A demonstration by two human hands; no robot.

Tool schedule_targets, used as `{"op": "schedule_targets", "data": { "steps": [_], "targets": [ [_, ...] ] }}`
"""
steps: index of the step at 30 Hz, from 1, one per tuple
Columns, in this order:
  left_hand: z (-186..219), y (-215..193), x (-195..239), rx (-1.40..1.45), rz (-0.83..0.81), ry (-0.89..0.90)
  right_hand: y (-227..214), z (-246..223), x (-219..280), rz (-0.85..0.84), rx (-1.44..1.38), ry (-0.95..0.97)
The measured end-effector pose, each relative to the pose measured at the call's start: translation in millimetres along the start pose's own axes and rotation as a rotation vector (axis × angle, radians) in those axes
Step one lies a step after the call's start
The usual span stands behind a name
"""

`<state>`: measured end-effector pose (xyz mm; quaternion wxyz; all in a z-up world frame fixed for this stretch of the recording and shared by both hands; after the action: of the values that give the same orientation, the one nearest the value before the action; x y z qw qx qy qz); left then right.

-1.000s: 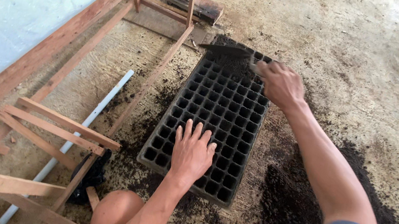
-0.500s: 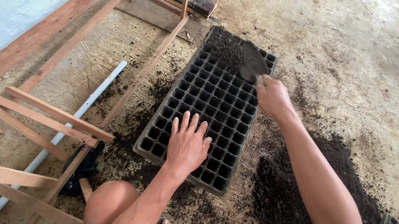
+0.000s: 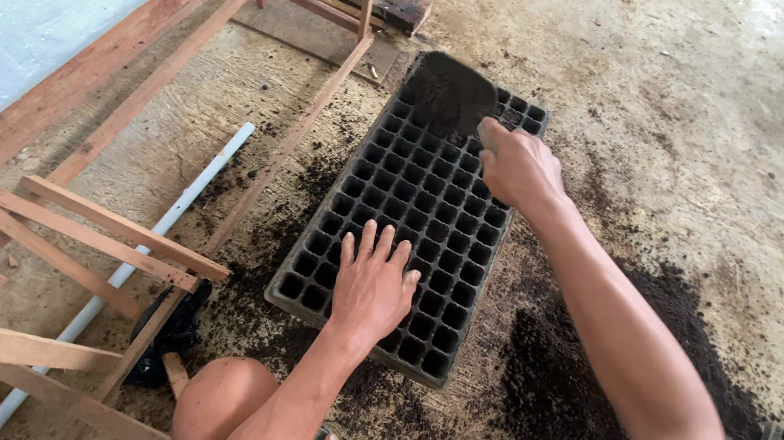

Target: The person scoops soil from a pile on the floor using a trowel and fills the cells of a seed tray. They repeatedly transfer soil from the pile to the tray, leveling it with the trowel and occasionally using their hand to press the soil down.

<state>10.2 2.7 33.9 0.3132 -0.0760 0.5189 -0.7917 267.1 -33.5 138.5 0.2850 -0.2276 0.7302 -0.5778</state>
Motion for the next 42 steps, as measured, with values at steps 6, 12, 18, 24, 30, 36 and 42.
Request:
{"op": "schedule_targets", "data": {
  "steps": [6,12,18,24,30,36,42],
  "targets": [
    [1.1,-4.4,-0.6,0.000,-0.038,-0.006,-29.7,-28.5,16.7,0.125,0.187,-0.187],
    [3.6,-8.4,-1.9,0.023,-0.049,-0.016,18.6,-0.8,-62.2,0.267,0.299,-0.263],
    [3.1,-12.5,-1.7,0.065,-0.046,-0.019,68.9,29.5,-74.2,0.349,0.259,-0.461],
    [-2.5,-9.2,1.5,0.061,-0.026,0.013,38.3,36.5,-10.2,0.322,0.272,-0.559],
    [-2.6,-9.1,6.6,0.038,-0.015,0.017,11.1,45.4,32.5,0.330,0.299,-0.502],
    [-4.6,-10.2,13.1,0.068,-0.019,0.024,9.0,42.9,62.2,0.180,-0.209,0.092],
    [-2.9,-13.0,11.7,0.056,-0.027,0.020,13.2,14.9,64.3,0.104,-0.337,0.215]
  ]
}}
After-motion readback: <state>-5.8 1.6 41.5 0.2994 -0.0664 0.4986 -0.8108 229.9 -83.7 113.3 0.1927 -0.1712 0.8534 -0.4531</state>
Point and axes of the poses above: each hand's wrist, its own x-axis away from the middle knuckle, its own y-axis out of the palm, z = x × y, the point moved 1 cm from there along -x, towards the middle knuckle, and after that the axes turned 14 degrees about z, right-handed, at the moved point
